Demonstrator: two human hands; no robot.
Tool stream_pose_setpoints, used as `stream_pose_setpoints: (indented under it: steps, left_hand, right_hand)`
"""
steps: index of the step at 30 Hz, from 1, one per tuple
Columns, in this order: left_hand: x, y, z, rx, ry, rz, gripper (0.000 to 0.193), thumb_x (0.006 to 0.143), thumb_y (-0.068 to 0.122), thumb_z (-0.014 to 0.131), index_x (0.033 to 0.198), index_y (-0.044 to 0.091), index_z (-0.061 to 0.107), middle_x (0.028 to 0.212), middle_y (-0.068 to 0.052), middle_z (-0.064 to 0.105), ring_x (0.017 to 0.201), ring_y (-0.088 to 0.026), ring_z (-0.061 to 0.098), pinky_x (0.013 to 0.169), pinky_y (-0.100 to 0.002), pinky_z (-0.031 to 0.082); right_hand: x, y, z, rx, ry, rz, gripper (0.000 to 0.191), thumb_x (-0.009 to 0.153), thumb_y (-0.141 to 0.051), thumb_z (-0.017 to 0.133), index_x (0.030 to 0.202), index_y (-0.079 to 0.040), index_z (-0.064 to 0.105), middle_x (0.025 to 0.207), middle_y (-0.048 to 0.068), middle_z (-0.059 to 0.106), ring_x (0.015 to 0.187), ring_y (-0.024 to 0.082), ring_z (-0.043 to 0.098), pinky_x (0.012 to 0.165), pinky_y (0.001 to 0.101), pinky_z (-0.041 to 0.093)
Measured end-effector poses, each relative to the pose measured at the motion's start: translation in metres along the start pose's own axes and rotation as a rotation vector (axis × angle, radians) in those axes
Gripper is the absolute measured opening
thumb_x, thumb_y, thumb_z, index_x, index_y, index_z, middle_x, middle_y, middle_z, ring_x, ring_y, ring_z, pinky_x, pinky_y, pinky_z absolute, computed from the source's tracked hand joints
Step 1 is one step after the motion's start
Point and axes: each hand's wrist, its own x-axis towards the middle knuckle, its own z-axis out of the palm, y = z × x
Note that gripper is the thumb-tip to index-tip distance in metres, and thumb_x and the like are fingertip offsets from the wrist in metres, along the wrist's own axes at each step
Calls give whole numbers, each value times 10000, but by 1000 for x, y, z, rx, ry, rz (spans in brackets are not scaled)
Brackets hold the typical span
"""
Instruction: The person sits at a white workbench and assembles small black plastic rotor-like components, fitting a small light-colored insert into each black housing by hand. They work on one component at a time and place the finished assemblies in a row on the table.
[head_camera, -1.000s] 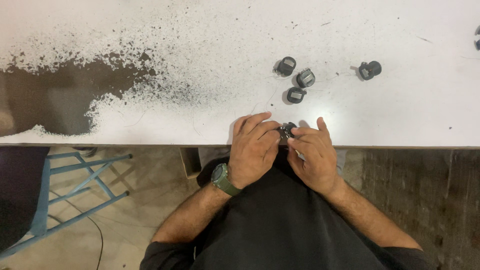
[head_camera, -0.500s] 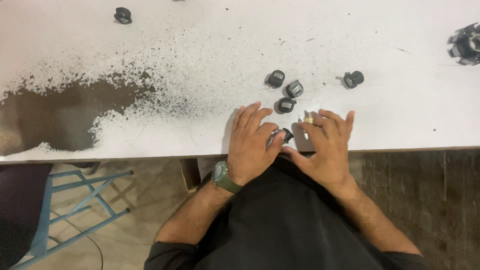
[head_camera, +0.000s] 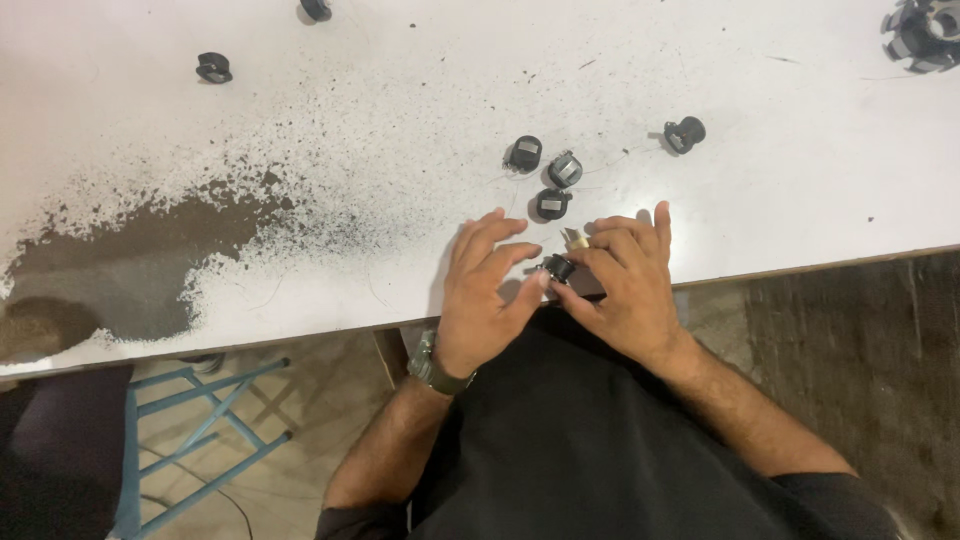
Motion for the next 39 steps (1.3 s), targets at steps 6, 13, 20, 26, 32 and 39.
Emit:
stream_pose_setpoints:
  steps: [6, 13, 20, 26, 32, 39]
  left_hand:
    - [-1, -3, 8, -52, -2, -17, 143, 894, 82, 785, 1020, 101, 721, 1308, -69, 667, 1383, -323, 580, 1198, -515, 425]
    - [-10, -3, 1, 212, 48, 204, 184, 834, 47, 798, 971, 81, 681, 1277, -78, 623, 1342, -323, 561, 1101, -481, 488]
    - [-4, 8, 9, 215, 56, 216, 164, 850, 65, 768, 980, 84, 670, 1250, -56, 624, 1246, -279, 606, 1012, -456, 509]
    - [-1, 11, 0, 60, 26, -40, 131, 859, 66, 731, 967, 74, 658, 1033, -52, 688, 932, -259, 682, 795, -385, 552]
    - [-3, 9, 1, 30, -83, -201, 102, 854, 78, 720, 910, 63, 636, 829, -85, 670, 708, -262, 664, 617, -399, 518]
    - [-12, 6, 19, -32, -13, -89, 163, 824, 50, 709, 910, 63, 570, 794, -82, 623, 700, -282, 624, 616, -415, 500]
  right_hand:
    - [-2, 3, 0, 17, 11, -42, 373, 762, -253, 910, 1060, -95, 750, 1107, 63, 611, 1265, 291, 530, 1252, 669, 135]
    - [-7, 6, 4, 35, 47, -36, 368, 772, -249, 913, 1055, -86, 746, 1100, 53, 607, 1264, 283, 538, 1263, 657, 133]
    - [-8, 10, 3, 19, 13, -121, 355, 782, -226, 898, 1069, -83, 746, 1107, 68, 605, 1271, 301, 538, 1267, 654, 127]
    - [-9, 9, 3, 20, 28, -81, 349, 773, -235, 902, 1049, -92, 742, 1083, 72, 597, 1258, 304, 542, 1271, 645, 131]
    - [-14, 3, -3, 45, 82, -89, 347, 806, -205, 879, 1098, -70, 750, 1067, 86, 599, 1249, 342, 547, 1255, 624, 146]
    - [-31, -8, 12, 397, 141, -104, 320, 872, 56, 736, 1143, -42, 597, 1030, 73, 670, 1119, 301, 686, 1253, 605, 362]
